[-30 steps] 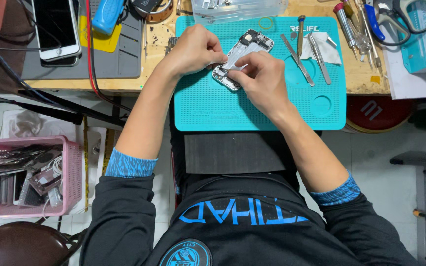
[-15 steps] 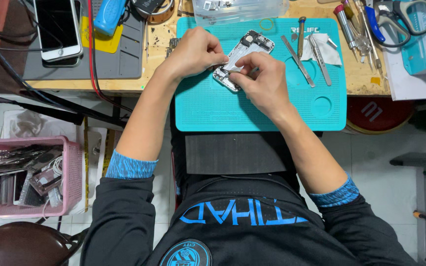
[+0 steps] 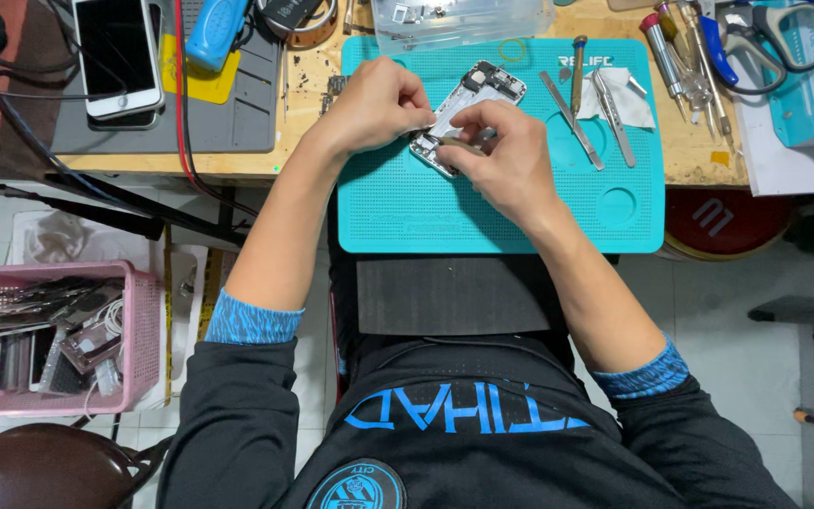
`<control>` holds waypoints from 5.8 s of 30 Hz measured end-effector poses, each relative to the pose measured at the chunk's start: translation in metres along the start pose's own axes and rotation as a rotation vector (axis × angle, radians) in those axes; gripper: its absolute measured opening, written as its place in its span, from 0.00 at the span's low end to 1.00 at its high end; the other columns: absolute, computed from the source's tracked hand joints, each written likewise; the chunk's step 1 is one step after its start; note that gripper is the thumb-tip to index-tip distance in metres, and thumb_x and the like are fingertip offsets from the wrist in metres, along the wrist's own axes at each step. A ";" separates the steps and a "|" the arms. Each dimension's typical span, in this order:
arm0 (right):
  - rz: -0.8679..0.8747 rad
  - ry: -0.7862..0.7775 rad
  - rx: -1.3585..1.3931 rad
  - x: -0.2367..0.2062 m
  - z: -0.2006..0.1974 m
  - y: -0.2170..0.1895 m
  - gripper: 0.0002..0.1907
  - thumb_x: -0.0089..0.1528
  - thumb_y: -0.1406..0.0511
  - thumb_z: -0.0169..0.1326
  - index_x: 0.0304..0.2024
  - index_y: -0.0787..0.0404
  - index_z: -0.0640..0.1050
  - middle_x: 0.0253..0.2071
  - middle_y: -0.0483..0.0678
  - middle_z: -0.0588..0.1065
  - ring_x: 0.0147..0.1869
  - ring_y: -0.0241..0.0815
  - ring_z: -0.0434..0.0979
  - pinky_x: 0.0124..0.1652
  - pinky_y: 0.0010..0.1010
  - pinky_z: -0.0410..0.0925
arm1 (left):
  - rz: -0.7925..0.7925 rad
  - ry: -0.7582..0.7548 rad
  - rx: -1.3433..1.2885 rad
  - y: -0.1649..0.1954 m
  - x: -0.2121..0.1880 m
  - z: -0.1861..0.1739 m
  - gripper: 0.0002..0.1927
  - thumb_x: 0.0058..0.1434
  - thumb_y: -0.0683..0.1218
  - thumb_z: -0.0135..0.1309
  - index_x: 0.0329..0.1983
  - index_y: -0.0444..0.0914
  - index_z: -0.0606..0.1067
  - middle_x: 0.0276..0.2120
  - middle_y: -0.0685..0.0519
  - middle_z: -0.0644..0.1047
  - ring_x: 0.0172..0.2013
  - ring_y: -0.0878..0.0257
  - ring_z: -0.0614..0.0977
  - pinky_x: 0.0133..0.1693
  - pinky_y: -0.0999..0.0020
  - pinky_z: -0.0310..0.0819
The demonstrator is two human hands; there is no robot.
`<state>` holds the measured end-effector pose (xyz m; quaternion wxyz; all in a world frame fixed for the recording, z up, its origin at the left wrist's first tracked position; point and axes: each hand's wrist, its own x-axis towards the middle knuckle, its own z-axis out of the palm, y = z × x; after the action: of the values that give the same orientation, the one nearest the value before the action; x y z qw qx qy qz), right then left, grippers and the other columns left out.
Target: The person works on a disassembled smartphone at a repair bench, using a screwdriver to remove and reinstall small screws and reposition internal components and the phone frame on a silicone mat. They handle the phone chassis, battery area, and small parts, turning the device over as they work.
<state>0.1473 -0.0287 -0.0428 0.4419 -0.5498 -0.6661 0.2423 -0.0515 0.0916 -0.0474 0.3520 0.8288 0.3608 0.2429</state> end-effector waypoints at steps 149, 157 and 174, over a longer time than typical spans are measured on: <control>-0.119 0.108 -0.243 0.017 -0.055 0.019 0.08 0.66 0.68 0.63 0.46 0.63 0.84 0.38 0.51 0.77 0.33 0.41 0.78 0.34 0.30 0.70 | -0.017 0.390 0.367 0.039 -0.006 0.041 0.04 0.54 0.40 0.62 0.27 0.35 0.79 0.26 0.41 0.80 0.32 0.41 0.82 0.34 0.47 0.75; -0.077 0.016 -0.303 0.017 -0.083 0.010 0.11 0.69 0.66 0.58 0.53 0.60 0.82 0.38 0.51 0.76 0.34 0.43 0.75 0.36 0.34 0.70 | -0.052 0.310 0.004 0.037 -0.036 0.020 0.06 0.52 0.40 0.63 0.29 0.32 0.79 0.24 0.50 0.80 0.27 0.64 0.82 0.33 0.69 0.78; -0.153 -0.216 -0.624 0.014 -0.055 -0.011 0.20 0.65 0.69 0.50 0.59 0.58 0.80 0.38 0.64 0.72 0.43 0.66 0.74 0.45 0.54 0.68 | -0.156 0.474 -0.872 0.009 -0.104 -0.007 0.41 0.63 0.34 0.52 0.78 0.29 0.51 0.44 0.47 0.80 0.37 0.70 0.80 0.37 0.78 0.73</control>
<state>0.1886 -0.0273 -0.0023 0.1962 -0.5783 -0.7903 0.0497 -0.1171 0.0099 -0.0518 0.5911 0.4969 0.3569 0.5257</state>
